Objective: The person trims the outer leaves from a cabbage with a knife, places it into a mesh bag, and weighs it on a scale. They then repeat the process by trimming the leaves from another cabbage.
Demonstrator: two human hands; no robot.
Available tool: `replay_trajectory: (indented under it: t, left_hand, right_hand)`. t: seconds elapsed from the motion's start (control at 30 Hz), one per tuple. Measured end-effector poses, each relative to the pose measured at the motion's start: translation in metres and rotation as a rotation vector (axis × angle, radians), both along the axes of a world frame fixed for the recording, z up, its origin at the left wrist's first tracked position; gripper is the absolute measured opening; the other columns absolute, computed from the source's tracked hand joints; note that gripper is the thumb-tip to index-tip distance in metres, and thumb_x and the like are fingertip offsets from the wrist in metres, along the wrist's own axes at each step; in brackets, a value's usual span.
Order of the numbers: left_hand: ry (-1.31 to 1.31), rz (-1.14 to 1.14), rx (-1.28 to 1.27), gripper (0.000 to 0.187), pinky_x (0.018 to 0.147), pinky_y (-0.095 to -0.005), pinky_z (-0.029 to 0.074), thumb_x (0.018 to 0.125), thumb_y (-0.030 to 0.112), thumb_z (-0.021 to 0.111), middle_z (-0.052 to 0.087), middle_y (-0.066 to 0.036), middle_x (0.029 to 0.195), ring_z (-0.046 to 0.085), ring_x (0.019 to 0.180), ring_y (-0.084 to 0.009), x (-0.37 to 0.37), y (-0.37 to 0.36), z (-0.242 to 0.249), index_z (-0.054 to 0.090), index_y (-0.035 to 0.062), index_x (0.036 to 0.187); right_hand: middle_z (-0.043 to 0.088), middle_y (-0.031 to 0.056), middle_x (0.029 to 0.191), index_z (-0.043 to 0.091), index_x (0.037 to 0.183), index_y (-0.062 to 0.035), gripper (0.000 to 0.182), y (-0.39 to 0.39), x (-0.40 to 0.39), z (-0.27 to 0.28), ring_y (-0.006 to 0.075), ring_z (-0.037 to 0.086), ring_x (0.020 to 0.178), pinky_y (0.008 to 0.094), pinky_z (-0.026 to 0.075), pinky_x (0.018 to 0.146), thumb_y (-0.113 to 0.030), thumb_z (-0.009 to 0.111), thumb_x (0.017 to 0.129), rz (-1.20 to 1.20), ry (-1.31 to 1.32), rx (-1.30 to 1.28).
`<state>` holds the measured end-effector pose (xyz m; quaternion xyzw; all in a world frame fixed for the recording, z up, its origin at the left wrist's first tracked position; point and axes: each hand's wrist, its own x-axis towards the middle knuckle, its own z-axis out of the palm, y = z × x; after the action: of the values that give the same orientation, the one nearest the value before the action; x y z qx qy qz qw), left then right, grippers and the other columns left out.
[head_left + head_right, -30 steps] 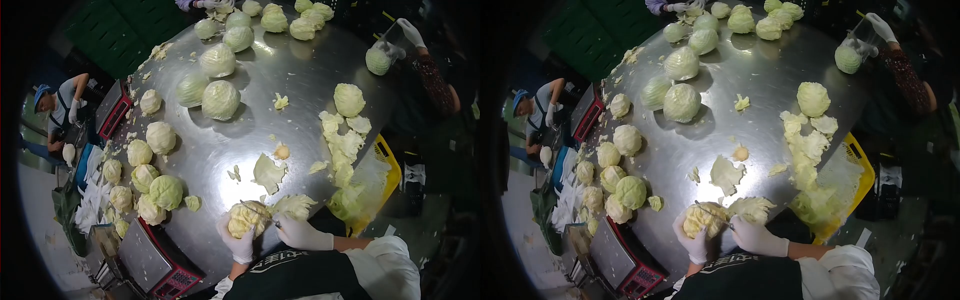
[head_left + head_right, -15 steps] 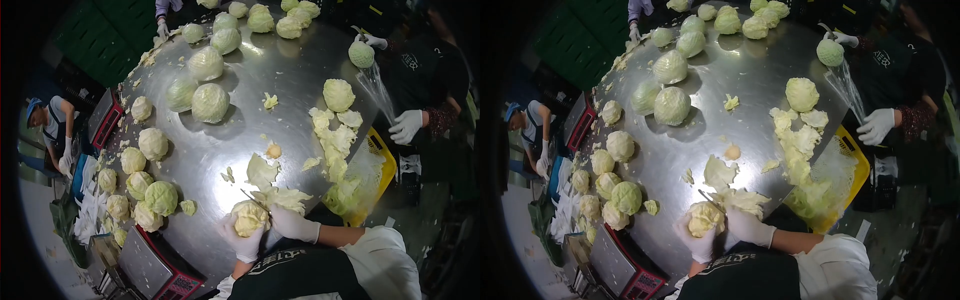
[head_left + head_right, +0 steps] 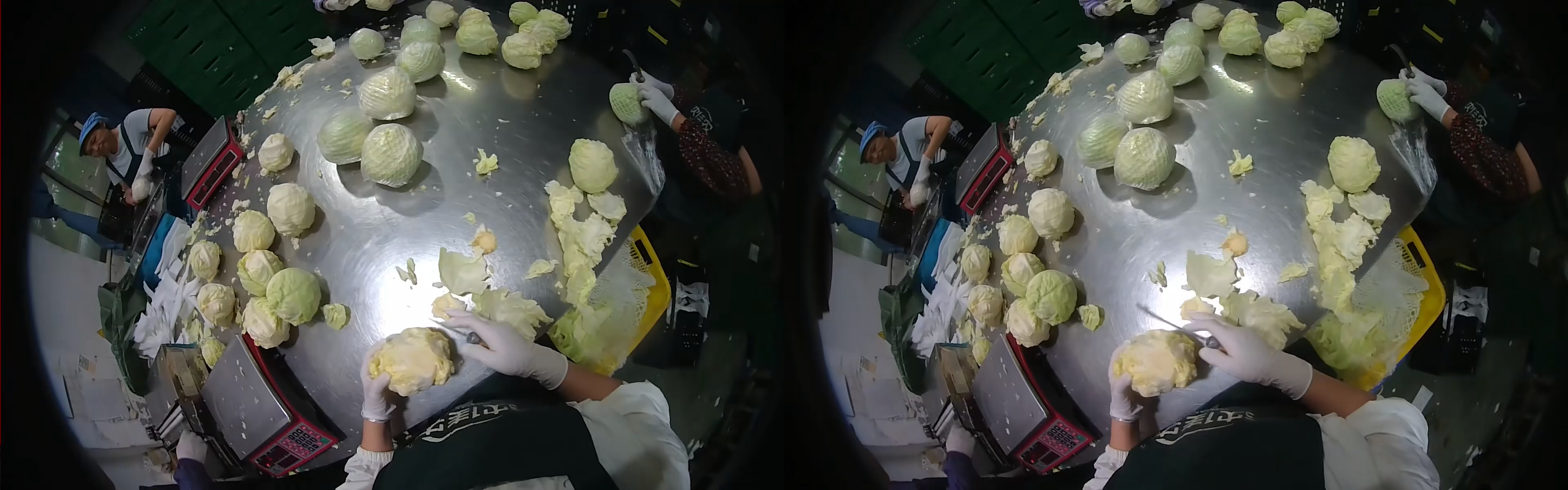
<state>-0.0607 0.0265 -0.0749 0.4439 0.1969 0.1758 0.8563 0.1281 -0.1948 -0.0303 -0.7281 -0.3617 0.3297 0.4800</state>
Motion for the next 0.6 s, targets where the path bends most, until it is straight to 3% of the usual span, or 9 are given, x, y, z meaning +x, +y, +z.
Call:
replay_trajectory:
  t: [0.03, 0.07, 0.17, 0.23, 0.27, 0.3, 0.33, 0.4, 0.6]
  left_hand:
    - [-0.001, 0.002, -0.002, 0.071, 0.110, -0.0408, 0.046, 0.083, 0.026, 0.080, 0.059, -0.016, 0.135, 0.059, 0.124, -0.0268, 0.003, 0.000, -0.004, 0.049, -0.0036, 0.141]
    - [0.067, -0.017, 0.169, 0.065, 0.108, -0.0401, 0.047, 0.085, 0.021, 0.078, 0.060, -0.016, 0.134, 0.060, 0.124, -0.0260, 0.006, 0.002, -0.011, 0.052, -0.0040, 0.138]
    - [0.130, 0.003, 0.443, 0.049, 0.105, -0.0373, 0.049, 0.089, 0.007, 0.072, 0.061, -0.016, 0.134, 0.059, 0.123, -0.0237, 0.023, -0.002, 0.007, 0.055, -0.0050, 0.134]
    - [0.440, 0.224, 0.483, 0.047, 0.106, -0.0357, 0.047, 0.092, 0.005, 0.070, 0.061, -0.015, 0.132, 0.059, 0.123, -0.0227, 0.030, -0.011, 0.024, 0.055, -0.0051, 0.135]
    - [0.359, 0.162, 0.457, 0.056, 0.105, -0.0351, 0.048, 0.092, 0.008, 0.073, 0.059, -0.015, 0.133, 0.059, 0.121, -0.0219, 0.022, -0.013, 0.008, 0.049, -0.0044, 0.141]
    - [0.228, 0.168, 0.369, 0.076, 0.106, -0.0371, 0.047, 0.087, 0.007, 0.078, 0.052, -0.016, 0.139, 0.056, 0.123, -0.0233, 0.032, -0.043, 0.041, 0.036, -0.0017, 0.150]
    - [0.224, 0.160, 0.469, 0.084, 0.108, -0.0379, 0.045, 0.084, 0.007, 0.081, 0.048, -0.017, 0.141, 0.053, 0.125, -0.0242, 0.034, -0.055, 0.037, 0.031, -0.0002, 0.151]
    - [0.227, 0.150, 0.571, 0.092, 0.109, -0.0387, 0.044, 0.082, 0.007, 0.083, 0.044, -0.018, 0.144, 0.051, 0.128, -0.0252, 0.033, -0.060, 0.033, 0.026, 0.0013, 0.153]
    - [0.284, 0.212, 0.515, 0.093, 0.112, -0.0391, 0.040, 0.078, 0.005, 0.084, 0.043, -0.017, 0.141, 0.046, 0.132, -0.0269, 0.039, -0.060, 0.023, 0.026, 0.0021, 0.151]
  right_hand:
    - [0.062, 0.0231, 0.133, 0.044, 0.150, -0.0085, 0.056, 0.006, 0.000, 0.005, 0.0360, 0.067, 0.112, 0.0422, 0.052, 0.096, -0.030, 0.057, 0.100, 0.077, -0.085, 0.034]
    - [0.051, 0.0248, 0.149, 0.037, 0.155, -0.0090, 0.059, 0.010, 0.003, 0.012, 0.0400, 0.057, 0.131, 0.0437, 0.046, 0.109, -0.036, 0.051, 0.104, 0.196, -0.003, -0.128]
    - [0.046, 0.0242, 0.154, 0.030, 0.158, -0.0079, 0.063, 0.011, -0.009, -0.019, 0.0415, 0.053, 0.134, 0.0436, 0.043, 0.112, -0.037, 0.049, 0.105, 0.137, -0.082, -0.035]
    - [0.039, 0.0254, 0.158, 0.026, 0.159, -0.0070, 0.065, 0.013, -0.007, -0.005, 0.0425, 0.050, 0.137, 0.0443, 0.039, 0.115, -0.037, 0.047, 0.106, 0.161, -0.028, -0.078]
    - [0.038, 0.0273, 0.157, 0.025, 0.160, -0.0049, 0.066, 0.014, -0.008, 0.003, 0.0423, 0.045, 0.141, 0.0441, 0.036, 0.117, -0.034, 0.048, 0.106, 0.162, 0.042, -0.097]
    - [0.038, 0.0291, 0.157, 0.024, 0.161, -0.0027, 0.066, 0.015, -0.009, 0.006, 0.0420, 0.041, 0.145, 0.0439, 0.034, 0.119, -0.030, 0.049, 0.106, 0.162, 0.117, -0.119]
    - [0.038, 0.0291, 0.157, 0.024, 0.161, -0.0027, 0.066, 0.015, -0.010, 0.005, 0.0420, 0.041, 0.145, 0.0439, 0.034, 0.119, -0.030, 0.049, 0.106, 0.160, 0.123, -0.122]
    - [0.040, 0.0281, 0.155, 0.028, 0.159, -0.0085, 0.061, 0.016, -0.014, 0.001, 0.0444, 0.056, 0.128, 0.0471, 0.044, 0.109, -0.035, 0.046, 0.106, 0.148, -0.123, -0.105]
    - [0.048, 0.0278, 0.146, 0.031, 0.158, -0.0111, 0.059, 0.030, 0.003, 0.015, 0.0466, 0.061, 0.117, 0.0509, 0.050, 0.098, -0.034, 0.046, 0.106, 0.209, -0.155, -0.190]
